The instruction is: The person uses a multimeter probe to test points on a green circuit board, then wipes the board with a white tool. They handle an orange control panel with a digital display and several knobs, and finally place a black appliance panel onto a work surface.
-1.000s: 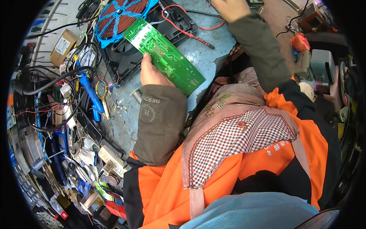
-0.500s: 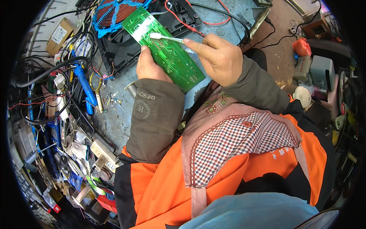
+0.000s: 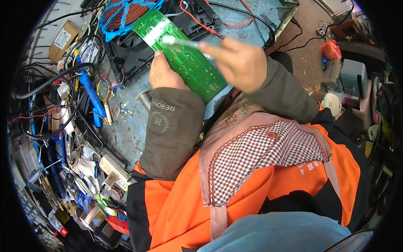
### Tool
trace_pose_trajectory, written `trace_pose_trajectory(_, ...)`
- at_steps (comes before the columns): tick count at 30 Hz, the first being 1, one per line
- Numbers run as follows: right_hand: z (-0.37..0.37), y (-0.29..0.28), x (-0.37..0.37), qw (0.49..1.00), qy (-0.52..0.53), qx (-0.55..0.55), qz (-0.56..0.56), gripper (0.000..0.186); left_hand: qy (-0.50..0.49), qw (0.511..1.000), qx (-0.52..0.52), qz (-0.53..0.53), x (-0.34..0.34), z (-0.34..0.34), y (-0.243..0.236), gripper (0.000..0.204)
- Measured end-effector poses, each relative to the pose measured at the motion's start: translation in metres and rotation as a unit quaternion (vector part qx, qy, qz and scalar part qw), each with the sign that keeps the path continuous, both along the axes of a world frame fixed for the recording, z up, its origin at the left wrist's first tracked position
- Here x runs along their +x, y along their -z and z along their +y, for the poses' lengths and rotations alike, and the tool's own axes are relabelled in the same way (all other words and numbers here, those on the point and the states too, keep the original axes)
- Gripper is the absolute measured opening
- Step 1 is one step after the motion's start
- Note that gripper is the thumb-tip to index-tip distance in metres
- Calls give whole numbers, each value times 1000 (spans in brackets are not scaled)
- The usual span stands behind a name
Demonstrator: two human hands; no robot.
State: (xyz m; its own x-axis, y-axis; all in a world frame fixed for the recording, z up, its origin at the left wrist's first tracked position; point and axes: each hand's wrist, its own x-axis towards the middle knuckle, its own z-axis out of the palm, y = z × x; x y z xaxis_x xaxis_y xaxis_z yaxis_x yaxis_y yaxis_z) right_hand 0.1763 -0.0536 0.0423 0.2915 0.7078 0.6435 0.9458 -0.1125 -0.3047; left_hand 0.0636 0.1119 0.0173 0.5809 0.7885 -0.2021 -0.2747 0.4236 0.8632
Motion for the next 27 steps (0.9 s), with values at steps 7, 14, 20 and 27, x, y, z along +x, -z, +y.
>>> trace_pose_trajectory(7, -13, 5, -9, 999, -38, -13, 19, 40, 4, 999, -42, -22, -1, -11, -12, 40)
trace_pose_trajectory(14, 4, 7, -12, 999, -6, 24, 41, 39, 52, 998, 0, -45, -3, -5, -14, 28)
trace_pose_trajectory(20, 18, 7, -2, 998, 39, 38, 34, 38, 39, 998, 2, -52, -6, -4, -10, 34)
trace_pose_trajectory(27, -15, 4, -9, 999, 1, -21, 23, 49, 37, 998, -9, -58, -5, -7, -9, 33)
